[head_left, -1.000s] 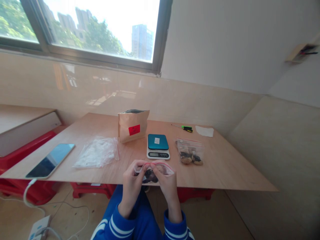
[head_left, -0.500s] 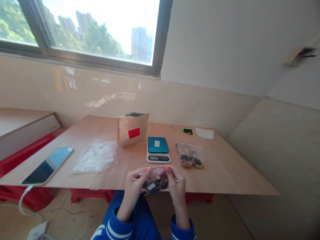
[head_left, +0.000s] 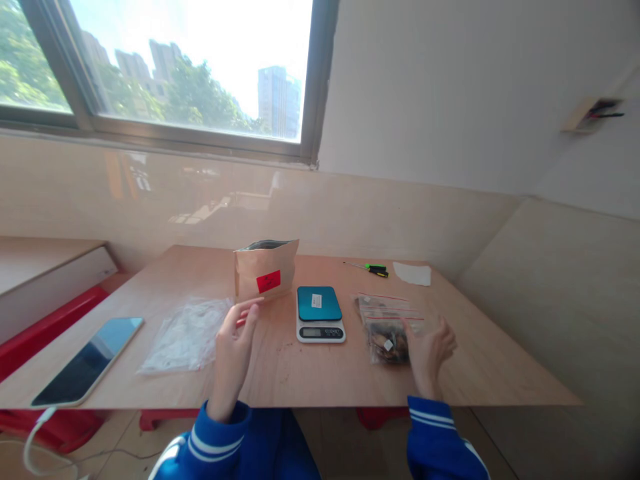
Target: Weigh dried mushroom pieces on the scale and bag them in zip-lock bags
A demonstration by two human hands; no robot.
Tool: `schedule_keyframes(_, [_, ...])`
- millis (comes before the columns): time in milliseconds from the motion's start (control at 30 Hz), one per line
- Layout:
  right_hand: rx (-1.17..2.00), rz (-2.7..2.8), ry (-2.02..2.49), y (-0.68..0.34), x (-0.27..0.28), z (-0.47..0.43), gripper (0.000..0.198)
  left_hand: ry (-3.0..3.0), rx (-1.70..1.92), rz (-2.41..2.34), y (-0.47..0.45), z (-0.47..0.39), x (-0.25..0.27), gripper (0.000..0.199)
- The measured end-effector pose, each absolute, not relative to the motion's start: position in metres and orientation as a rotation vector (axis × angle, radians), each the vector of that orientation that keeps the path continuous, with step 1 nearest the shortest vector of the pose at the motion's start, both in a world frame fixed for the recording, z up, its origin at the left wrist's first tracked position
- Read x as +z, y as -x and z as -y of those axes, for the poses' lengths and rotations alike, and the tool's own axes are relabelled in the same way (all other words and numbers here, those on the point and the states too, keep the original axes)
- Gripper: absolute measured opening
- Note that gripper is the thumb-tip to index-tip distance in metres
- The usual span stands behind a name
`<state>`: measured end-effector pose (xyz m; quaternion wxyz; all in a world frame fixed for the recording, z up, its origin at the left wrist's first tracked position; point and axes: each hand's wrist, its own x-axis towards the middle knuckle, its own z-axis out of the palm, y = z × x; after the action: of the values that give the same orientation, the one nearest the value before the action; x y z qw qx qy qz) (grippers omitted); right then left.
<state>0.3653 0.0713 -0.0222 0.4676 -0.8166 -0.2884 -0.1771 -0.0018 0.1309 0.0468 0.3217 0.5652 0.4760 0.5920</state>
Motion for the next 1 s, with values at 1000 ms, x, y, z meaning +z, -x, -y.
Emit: schedule_keyframes(1000, [0.226,2.195,1.654,-0.14,0.057,-0.142,0.029,-1.876,1.289,-1.383,-0.005,-0.171,0.061,0.024])
